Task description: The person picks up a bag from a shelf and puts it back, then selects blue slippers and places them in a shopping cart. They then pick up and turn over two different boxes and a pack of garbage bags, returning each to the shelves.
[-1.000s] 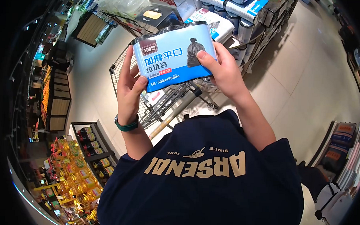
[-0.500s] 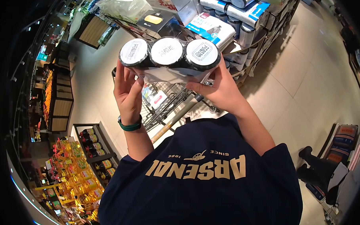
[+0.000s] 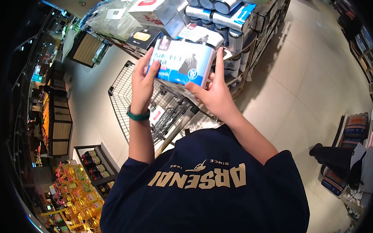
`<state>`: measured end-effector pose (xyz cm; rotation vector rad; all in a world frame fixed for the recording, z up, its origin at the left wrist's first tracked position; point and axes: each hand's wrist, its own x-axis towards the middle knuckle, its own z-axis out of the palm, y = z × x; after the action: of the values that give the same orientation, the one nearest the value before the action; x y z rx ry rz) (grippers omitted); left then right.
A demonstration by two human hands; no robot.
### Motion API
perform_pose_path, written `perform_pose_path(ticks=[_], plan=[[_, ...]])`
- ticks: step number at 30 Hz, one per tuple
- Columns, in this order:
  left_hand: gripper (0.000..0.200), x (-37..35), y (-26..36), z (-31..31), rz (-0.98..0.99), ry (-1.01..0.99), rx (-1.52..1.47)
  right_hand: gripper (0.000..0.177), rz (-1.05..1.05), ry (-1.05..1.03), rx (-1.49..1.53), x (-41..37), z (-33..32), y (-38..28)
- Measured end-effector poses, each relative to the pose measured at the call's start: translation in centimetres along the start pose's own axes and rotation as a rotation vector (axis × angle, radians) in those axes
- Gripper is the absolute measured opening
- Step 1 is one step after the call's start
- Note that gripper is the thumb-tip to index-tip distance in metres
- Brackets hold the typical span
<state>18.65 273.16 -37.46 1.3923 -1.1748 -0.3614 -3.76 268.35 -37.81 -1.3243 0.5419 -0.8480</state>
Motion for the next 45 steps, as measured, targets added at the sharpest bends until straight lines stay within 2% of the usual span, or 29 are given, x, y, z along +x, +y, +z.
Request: perform_pose_path(ticks=[2,4,7,9,12,14,16,18,20,25,29,34,37,38,40,42,44,45], plan=[[0.043,3.0,0.0,1.4,0.132,0.044,0.021,0.105,-0.319,0.045,-0.077,1.2,0.8,0.5],[0.038,6.0,-0.4,3.1,0.176,0.084,-0.033,0.099,-0.271,0.002,-0.045,2.6,0.3,0.1],[0.035,9.4,-1.2,5.3,0.27,0.132,0.018,0.075,-0.369,0.229,-0.444,5.9,-1.0,0.8],[0.034,10.7,-2.6,6.7,0.382,0.139,0.149,0.074,-0.365,0.275,-0.524,7.5,-1.8,1.8],[0.036,10.9,-5.9,8.1,0.373,-0.005,0.374,0.072,-0.416,0.344,-0.685,9.0,-2.9,3.1],[0.04,9.6,-6.1,8.7,0.381,0.009,0.369,0.073,-0.278,0.329,-0.801,9.0,-2.8,2.8],[0.038,8.5,-6.1,9.2,0.44,0.083,0.436,0.073,-0.325,0.354,-0.809,9.5,-2.8,3.2],[0.038,7.0,-4.9,9.3,0.502,0.061,0.544,0.074,-0.323,0.333,-0.808,9.7,-2.9,3.2],[0.038,6.2,-4.9,9.6,0.519,-0.015,0.518,0.074,-0.386,0.343,-0.843,10.3,-3.0,3.1],[0.038,6.5,-5.1,9.6,0.553,0.025,0.408,0.073,-0.297,0.3,-0.844,10.9,-3.1,2.6],[0.037,6.6,-5.2,9.1,0.552,0.019,0.437,0.07,-0.244,0.304,-0.864,11.4,-2.7,2.7],[0.056,6.5,-6.0,8.6,0.533,-0.076,0.392,0.073,-0.267,0.316,-0.933,11.5,-2.3,2.6],[0.06,5.5,-6.1,7.7,0.53,-0.093,0.326,0.073,-0.244,0.342,-0.954,11.0,-1.4,1.9],[0.061,4.8,-6.2,7.6,0.517,-0.096,0.316,0.074,-0.375,0.314,-0.833,11.3,-1.5,2.6],[0.058,2.4,-6.2,6.8,0.482,-0.062,0.161,0.08,-0.324,0.341,-0.783,10.9,-2.0,3.5],[0.049,-0.3,-6.5,5.7,0.415,-0.025,0.055,0.07,-0.392,0.326,-0.584,9.1,0.6,3.2],[0.035,-2.8,-7.0,3.5,0.142,-0.139,-0.147,0.062,-0.402,0.267,-0.525,7.6,3.5,3.9],[0.021,-4.1,-7.9,3.1,0.15,-0.008,-0.123,0.058,-0.369,0.214,-0.577,7.0,4.8,4.4]])
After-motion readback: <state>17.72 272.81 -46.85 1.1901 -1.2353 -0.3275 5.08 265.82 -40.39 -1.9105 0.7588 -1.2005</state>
